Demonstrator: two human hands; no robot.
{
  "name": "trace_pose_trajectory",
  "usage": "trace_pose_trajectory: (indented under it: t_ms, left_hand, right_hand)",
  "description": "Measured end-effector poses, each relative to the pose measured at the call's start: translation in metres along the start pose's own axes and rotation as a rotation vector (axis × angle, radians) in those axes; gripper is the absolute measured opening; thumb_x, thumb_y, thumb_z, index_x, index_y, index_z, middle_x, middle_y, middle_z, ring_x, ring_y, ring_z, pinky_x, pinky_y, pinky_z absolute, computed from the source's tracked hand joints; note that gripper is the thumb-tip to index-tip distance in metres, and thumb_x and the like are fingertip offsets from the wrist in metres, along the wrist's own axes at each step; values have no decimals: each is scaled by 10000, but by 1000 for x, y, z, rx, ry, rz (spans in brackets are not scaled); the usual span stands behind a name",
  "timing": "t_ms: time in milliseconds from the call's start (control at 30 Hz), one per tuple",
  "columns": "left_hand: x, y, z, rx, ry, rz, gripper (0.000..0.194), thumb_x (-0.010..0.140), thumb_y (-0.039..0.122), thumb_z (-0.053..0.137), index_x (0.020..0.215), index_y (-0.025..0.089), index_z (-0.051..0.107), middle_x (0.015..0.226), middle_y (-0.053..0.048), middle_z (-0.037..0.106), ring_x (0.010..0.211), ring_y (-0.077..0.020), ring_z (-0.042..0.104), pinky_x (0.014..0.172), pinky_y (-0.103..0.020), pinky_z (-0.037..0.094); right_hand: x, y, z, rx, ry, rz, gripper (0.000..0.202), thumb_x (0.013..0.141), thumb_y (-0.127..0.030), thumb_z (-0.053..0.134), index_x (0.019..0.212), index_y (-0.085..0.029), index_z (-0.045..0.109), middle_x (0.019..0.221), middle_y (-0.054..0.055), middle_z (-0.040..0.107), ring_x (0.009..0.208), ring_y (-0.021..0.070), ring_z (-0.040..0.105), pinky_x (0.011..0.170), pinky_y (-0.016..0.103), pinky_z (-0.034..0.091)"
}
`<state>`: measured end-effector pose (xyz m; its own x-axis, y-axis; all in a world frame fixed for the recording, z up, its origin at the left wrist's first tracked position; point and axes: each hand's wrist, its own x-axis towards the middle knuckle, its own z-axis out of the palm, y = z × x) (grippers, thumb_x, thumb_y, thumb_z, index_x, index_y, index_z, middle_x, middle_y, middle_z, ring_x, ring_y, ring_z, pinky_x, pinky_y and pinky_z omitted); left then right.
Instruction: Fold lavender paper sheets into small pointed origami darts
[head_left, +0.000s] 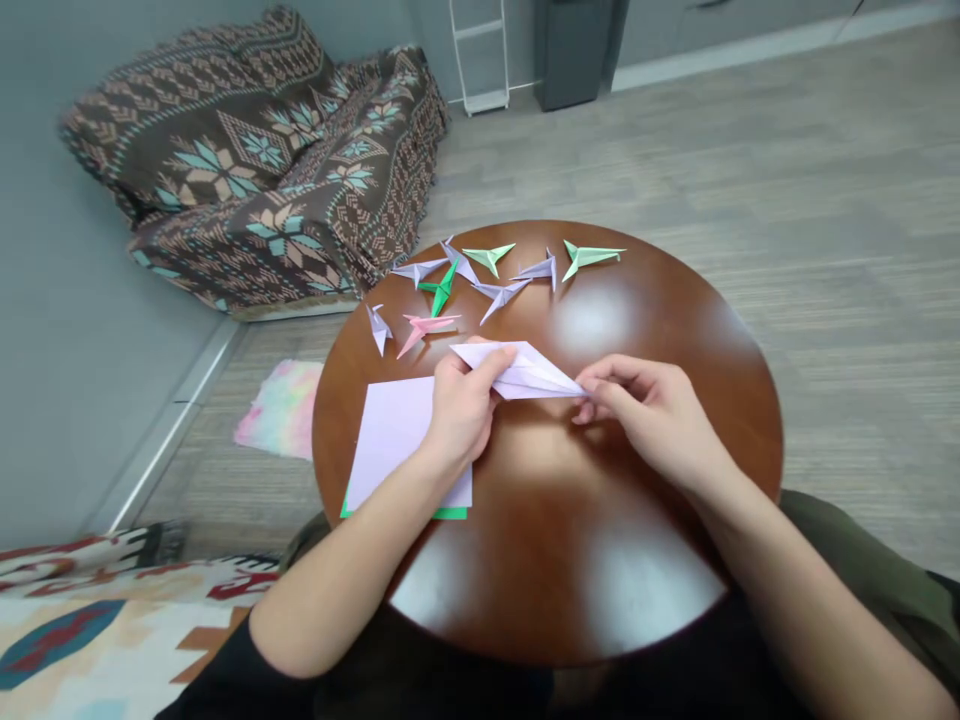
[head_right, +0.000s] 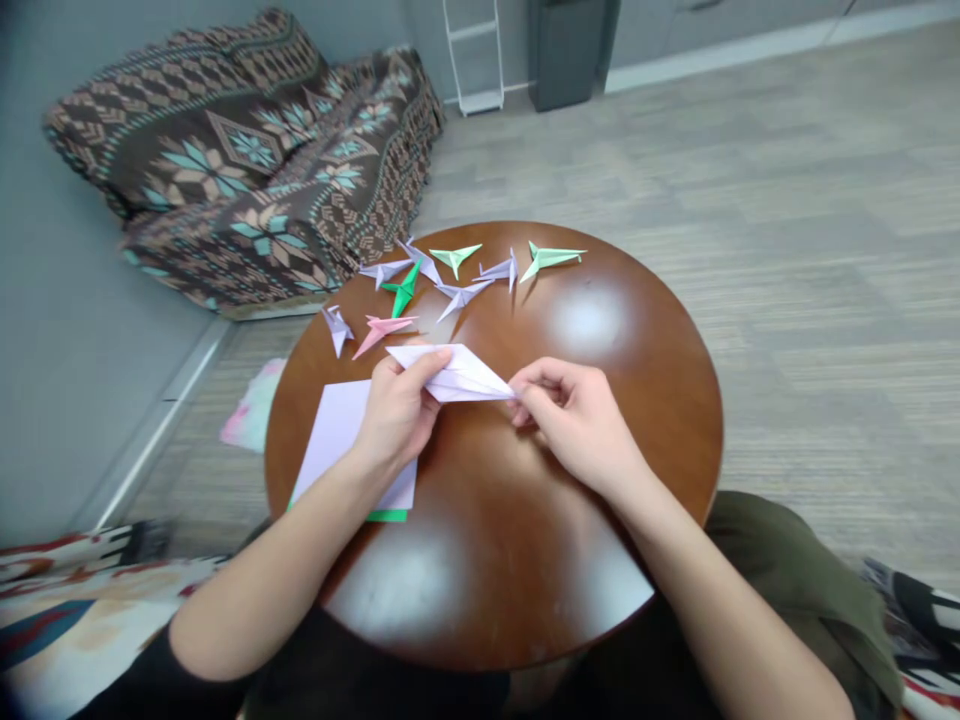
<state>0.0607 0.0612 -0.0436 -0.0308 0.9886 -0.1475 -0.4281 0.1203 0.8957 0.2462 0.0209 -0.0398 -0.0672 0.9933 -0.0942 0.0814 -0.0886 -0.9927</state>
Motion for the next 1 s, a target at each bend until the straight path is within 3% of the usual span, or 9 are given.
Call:
trace_pose_trajectory:
  t_ms: [100, 300, 500, 600, 867, 1000]
  left_hand:
    - [-1, -1, 0, 17, -9, 37, 290, 665, 259, 895, 727, 150, 633, 671, 34, 637, 599, -88, 589, 576, -194, 470]
    - [-4, -5, -3, 126, -166, 99, 283, 748, 384, 867, 858, 161, 732, 810, -28, 730, 699, -148, 648, 517, -212, 481]
    - [-7, -9, -4, 325, -262, 88, 239, 778, 356, 844, 773, 137, 750, 753, -41, 735, 671, -148, 642, 591, -235, 495]
    - [-7, -9, -4, 332, -247, 95, 236, 781, 353, 844, 760, 136, 752, 728, -34, 732, 642, -134, 631, 589, -228, 489]
    - [2, -4, -6, 206, -71, 139, 261, 686, 337, 895, 810, 149, 763, 782, -28, 738, 662, -125, 612, 543, -212, 446]
    - [2, -2, -6, 222, -137, 72, 254, 679, 331, 899, 742, 141, 741, 702, -12, 702, 573, -97, 540, 508, -217, 398]
  right_hand:
    - [0, -2, 1, 13, -31, -10, 204, 862, -348, 712, 815, -149, 715, 657, 30, 711, 597, 143, 652, 601, 250, 509]
    - [-2, -4, 0, 21, 8, -46, 169, 855, -307, 720, 775, -162, 686, 632, 21, 706, 553, 139, 639, 573, 254, 494]
    - [-3, -4, 0, -75, -41, -63, 143, 861, -270, 684, 774, -156, 693, 629, 24, 703, 552, 136, 613, 567, 256, 463]
    - [-3, -3, 1, -91, -31, -63, 114, 843, -216, 657, 745, -162, 674, 613, 12, 687, 540, 129, 604, 569, 255, 457]
    - [-3, -3, 0, -55, -6, -11, 95, 771, -138, 601, 694, -182, 633, 596, -3, 661, 535, 133, 607, 567, 260, 464]
    - [-2, -2, -1, -13, -3, -2, 72, 830, -215, 634, 797, -171, 681, 667, 11, 681, 619, 152, 645, 612, 268, 500]
